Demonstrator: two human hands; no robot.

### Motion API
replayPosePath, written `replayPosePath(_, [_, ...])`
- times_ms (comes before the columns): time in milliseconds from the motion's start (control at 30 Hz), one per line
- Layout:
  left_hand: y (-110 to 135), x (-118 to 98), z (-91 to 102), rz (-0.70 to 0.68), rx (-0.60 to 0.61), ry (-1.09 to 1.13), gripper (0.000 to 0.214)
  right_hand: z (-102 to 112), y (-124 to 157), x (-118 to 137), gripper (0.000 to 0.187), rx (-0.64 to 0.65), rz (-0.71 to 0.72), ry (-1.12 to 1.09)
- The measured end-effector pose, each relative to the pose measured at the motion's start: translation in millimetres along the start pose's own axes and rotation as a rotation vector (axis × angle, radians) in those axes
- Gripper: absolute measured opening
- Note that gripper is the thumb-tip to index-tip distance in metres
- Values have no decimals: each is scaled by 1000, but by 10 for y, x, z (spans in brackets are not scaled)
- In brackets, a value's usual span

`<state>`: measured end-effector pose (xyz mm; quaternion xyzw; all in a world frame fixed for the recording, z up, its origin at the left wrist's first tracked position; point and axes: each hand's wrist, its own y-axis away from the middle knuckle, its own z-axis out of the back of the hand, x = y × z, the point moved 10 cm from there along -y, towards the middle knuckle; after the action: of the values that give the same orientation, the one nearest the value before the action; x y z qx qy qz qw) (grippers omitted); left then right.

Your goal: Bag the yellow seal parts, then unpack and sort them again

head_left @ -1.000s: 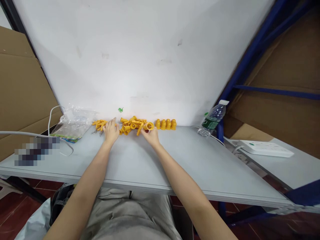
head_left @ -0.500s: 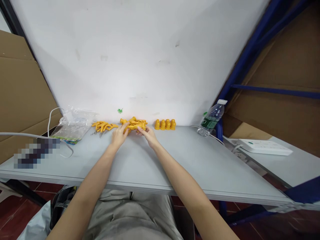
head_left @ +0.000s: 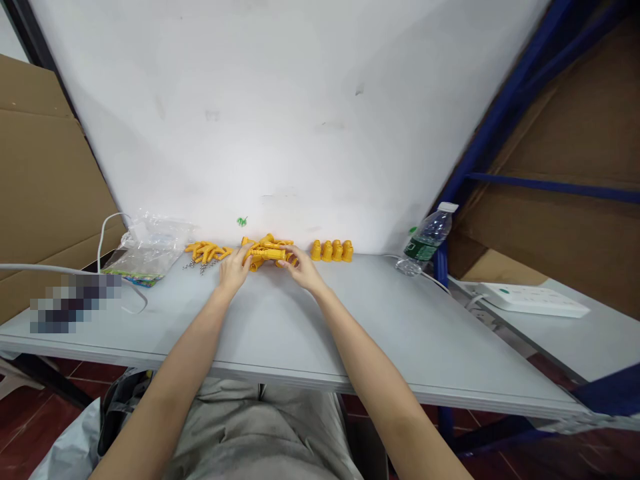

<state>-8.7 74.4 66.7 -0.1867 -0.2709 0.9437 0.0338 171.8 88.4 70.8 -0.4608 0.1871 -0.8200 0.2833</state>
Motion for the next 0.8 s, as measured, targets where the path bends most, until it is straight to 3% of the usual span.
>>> replayPosePath(133, [-3, 2, -40, -4, 18, -1, 42, -4, 42, 105, 34, 32, 116, 447])
replayPosePath(233, [-1, -25, -72, -29, 32, 8, 41, -48, 65, 88, 35, 59, 118, 600])
replayPosePath(467, [26, -120, -134, -94, 65, -3, 38, -207, 71, -1, 31, 133, 69, 606])
replayPosePath(800, [25, -110, -142, -82, 63, 4, 37, -186, 77, 17, 30, 99, 75, 612])
